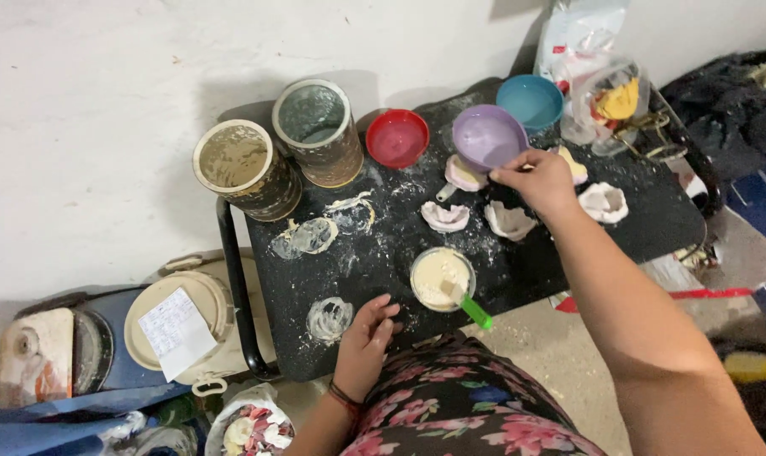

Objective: Filling dental impressions with mixed dental stone using a spatula at a laboratory bench

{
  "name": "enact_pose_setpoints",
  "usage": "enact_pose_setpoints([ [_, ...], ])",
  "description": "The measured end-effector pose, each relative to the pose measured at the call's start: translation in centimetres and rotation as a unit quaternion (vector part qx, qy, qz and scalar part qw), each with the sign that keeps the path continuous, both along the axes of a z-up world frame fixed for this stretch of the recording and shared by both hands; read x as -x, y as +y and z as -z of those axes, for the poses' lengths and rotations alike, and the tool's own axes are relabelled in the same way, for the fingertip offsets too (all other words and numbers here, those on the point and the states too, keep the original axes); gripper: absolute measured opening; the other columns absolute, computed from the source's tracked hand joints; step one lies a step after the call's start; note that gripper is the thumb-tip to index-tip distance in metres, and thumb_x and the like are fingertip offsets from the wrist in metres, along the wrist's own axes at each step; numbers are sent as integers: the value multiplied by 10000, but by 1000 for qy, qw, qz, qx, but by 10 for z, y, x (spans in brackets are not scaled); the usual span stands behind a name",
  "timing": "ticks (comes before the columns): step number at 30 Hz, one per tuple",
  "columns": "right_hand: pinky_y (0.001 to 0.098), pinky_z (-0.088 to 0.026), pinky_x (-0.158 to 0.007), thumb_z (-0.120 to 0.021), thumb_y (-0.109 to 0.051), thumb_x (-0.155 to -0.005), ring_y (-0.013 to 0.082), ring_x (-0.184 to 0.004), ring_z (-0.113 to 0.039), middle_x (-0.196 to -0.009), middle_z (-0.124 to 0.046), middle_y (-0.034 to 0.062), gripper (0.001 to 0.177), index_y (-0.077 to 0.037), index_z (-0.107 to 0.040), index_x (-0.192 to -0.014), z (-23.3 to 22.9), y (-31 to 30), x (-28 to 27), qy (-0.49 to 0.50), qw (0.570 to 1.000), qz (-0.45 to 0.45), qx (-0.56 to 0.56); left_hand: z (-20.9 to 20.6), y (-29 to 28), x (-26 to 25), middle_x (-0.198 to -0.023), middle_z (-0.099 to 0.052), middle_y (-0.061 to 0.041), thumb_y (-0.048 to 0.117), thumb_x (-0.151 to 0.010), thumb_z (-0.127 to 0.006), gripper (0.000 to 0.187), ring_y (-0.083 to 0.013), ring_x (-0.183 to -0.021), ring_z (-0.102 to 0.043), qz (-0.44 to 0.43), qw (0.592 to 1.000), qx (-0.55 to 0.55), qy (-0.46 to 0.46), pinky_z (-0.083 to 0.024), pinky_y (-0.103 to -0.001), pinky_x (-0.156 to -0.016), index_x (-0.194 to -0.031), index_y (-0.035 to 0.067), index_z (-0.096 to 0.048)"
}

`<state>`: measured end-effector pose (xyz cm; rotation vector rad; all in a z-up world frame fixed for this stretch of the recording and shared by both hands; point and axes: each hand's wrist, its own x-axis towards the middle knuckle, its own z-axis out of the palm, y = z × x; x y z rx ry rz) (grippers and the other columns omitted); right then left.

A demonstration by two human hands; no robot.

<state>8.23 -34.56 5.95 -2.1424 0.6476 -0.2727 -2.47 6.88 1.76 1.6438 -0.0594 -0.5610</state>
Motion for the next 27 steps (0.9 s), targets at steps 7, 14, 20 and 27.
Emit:
enact_pose_setpoints([
  [7,293,-505,-655,-965,-298,-765,88,-706,-631,-781,-721,-28,263,-162,-742,-792,-1,18,-73,16,997,24,-78,-32,12,10,-1221,-814,-64,215,-987,-563,379,-207,-1031,-825,-42,996,-68,40,-638,-366,-881,-1354,171,-646],
  [14,343,-533,-680,-957,-324,-752,166,-775,-688,-883,-747,47,344,-99,-750,-912,5,17,-98,73,994,28,-81,-30,19,17,-1167,-824,-97,187,-981,-582,361,-207,-989,-820,-83,994,-51,52,-642,-335,-913,-1325,110,-660],
  [20,400,-519,-849,-775,-233,-861,255,-1008,-678,-1157,-719,86,329,-135,-725,-1172,-32,19,-64,109,992,-22,-62,-35,12,8,-1160,-829,-74,232,-975,-596,361,-198,-971,-836,-46,995,-81,20,-662,-344,-864,-1310,121,-670],
  [27,404,-561,-998,-719,22,-858,296,-1113,-691,-1245,-694,155,495,-110,-676,-1333,-18,63,100,-39,965,-242,91,-44,-19,-20,-1202,-753,-33,151,-867,-784,462,-171,-1104,-727,50,989,-111,-90,-611,-317,-1002,-1313,178,-668],
])
